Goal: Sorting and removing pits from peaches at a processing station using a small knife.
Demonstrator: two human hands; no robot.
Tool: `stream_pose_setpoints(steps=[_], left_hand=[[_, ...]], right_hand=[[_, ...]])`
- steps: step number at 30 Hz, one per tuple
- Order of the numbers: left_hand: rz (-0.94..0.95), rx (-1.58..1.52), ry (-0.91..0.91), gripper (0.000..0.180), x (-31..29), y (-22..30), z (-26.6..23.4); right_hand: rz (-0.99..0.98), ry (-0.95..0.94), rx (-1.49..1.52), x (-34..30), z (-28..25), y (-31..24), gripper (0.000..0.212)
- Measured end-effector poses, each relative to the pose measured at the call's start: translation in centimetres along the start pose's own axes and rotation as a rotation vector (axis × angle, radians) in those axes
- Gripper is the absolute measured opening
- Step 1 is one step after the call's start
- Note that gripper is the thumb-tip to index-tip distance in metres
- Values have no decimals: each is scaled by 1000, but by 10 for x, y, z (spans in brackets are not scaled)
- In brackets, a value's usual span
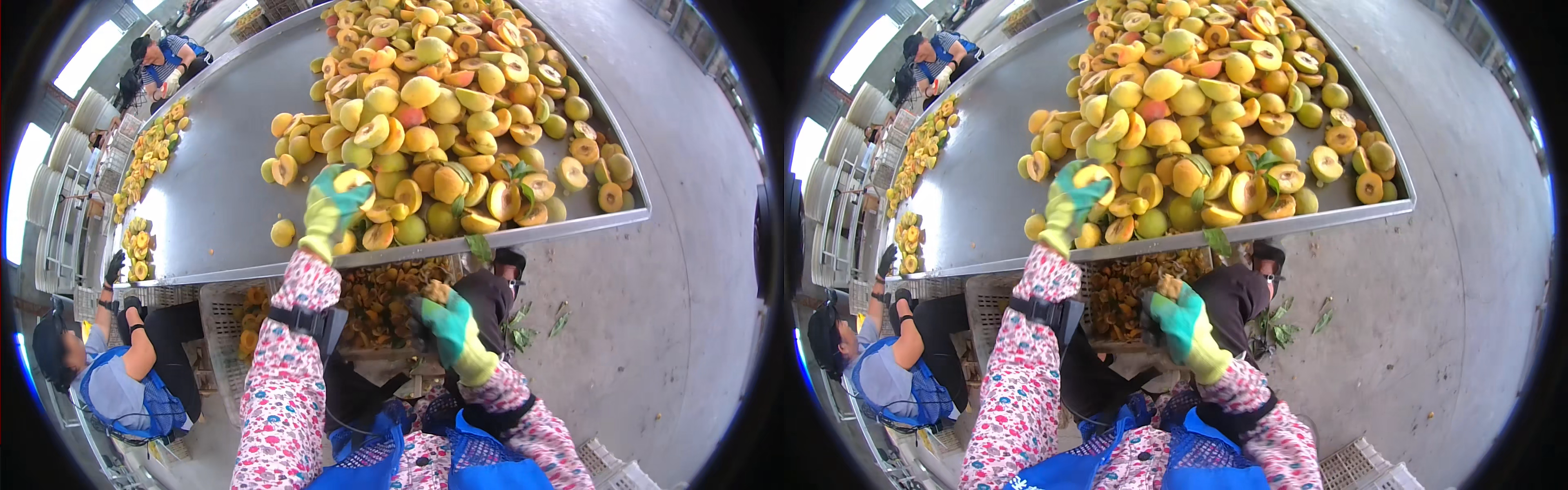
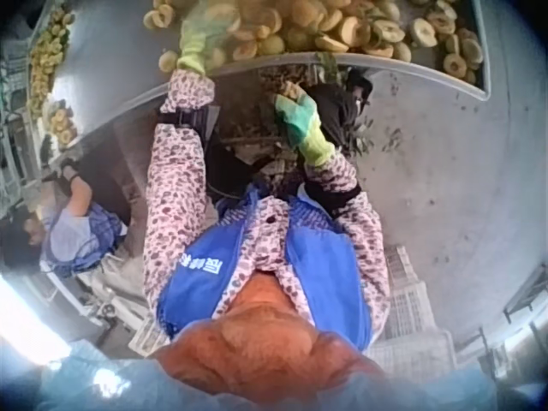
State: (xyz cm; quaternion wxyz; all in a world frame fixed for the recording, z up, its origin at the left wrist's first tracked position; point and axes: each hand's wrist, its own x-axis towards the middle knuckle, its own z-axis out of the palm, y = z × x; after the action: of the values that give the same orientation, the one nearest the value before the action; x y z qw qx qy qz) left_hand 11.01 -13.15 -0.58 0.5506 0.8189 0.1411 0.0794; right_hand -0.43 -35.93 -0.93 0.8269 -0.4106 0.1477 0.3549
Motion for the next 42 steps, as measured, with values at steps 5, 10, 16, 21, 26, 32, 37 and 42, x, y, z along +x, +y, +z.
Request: stream_pose_setpoints(steps=[5, 10, 16, 21, 26, 32, 37, 42], left_hand=[[-202, -1172, -84, 34, -88, -5, -29], [-442, -1464, -176, 36, -135, -1, -30], [-339, -1336, -152, 45, -172, 21, -40], [-226, -1257, -80, 50, -189, 16, -25], [-251, -1306, -152, 54, -196, 8, -29], [-424, -1458, -253, 57, -204, 16, -33], [-424, -1399, -165, 54, -205, 9, -33], [-399, -1353, -78, 51, -213, 5, -31]], right_hand=[[-196, -162, -324, 7, -17, 4, 8], [-42, 80, 139, 49, -19, 28, 14], [-552, 74, -160, -2, 5, 19, 11], [-25, -4, 35, 49, -3, 26, 9], [-130, -11, -71, -6, 2, 18, 10], [-189, -91, -215, -13, -3, 18, 11], [125, -171, 107, 70, -23, 10, 9], [5, -56, -102, 8, 0, 26, 8]])
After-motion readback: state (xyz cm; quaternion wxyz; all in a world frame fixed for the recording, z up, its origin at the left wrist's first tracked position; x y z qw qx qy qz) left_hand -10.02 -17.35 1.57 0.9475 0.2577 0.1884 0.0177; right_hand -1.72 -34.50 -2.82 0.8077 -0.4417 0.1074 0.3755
